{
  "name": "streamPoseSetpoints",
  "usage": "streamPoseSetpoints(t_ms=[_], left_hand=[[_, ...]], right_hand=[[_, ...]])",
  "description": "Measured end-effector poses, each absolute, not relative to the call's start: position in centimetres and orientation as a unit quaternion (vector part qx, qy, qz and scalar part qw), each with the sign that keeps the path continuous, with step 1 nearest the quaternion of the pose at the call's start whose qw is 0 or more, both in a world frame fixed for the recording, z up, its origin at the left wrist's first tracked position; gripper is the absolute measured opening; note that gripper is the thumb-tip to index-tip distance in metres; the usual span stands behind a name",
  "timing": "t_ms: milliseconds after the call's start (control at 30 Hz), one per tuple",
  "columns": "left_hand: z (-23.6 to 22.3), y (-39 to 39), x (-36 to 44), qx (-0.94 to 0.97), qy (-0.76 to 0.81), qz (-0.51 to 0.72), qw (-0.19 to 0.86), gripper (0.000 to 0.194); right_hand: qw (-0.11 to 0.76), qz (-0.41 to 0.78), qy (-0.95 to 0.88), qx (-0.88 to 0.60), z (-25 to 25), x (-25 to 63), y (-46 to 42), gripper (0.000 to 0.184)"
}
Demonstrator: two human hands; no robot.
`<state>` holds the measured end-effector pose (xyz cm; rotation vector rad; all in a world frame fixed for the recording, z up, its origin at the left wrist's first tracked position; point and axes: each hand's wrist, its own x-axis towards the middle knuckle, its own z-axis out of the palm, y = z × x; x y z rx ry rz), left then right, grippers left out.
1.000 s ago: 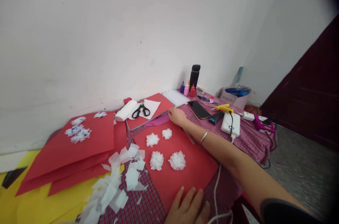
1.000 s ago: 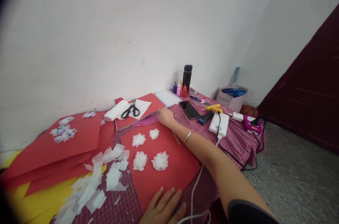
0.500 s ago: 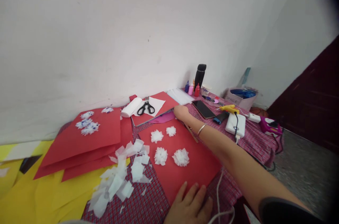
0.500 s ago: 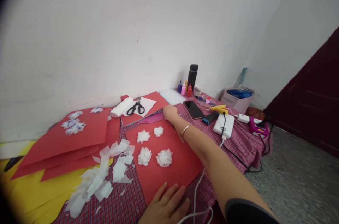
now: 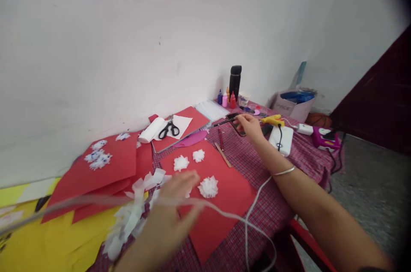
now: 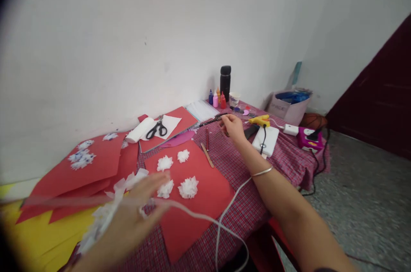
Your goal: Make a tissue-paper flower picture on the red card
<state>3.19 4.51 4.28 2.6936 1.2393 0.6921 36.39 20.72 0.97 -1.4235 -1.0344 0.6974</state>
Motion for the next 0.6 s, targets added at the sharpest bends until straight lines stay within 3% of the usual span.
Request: streamPoseSetpoints(t_ms=[167, 300, 600], left_hand=[[8.5, 15.9, 4.1, 0.842, 0.530, 0.100, 0.030, 0.032], [6.3, 22.2, 6.6, 0.833, 0.553, 0.009, 0.011, 0.025], [2.2, 27.1, 10.7, 0.780, 0.620, -0.063, -0.057, 0.034]], right_hand=[[0.654, 0.460, -0.309, -0.515, -0.5, 36.0, 20.9, 0.014], [0.648, 0.556, -0.243, -0.460, -0.8, 35.7, 20.4, 0.019], [0.637, 0.635, -0.190, -0.394, 0.0, 35.7, 20.4, 0.022]])
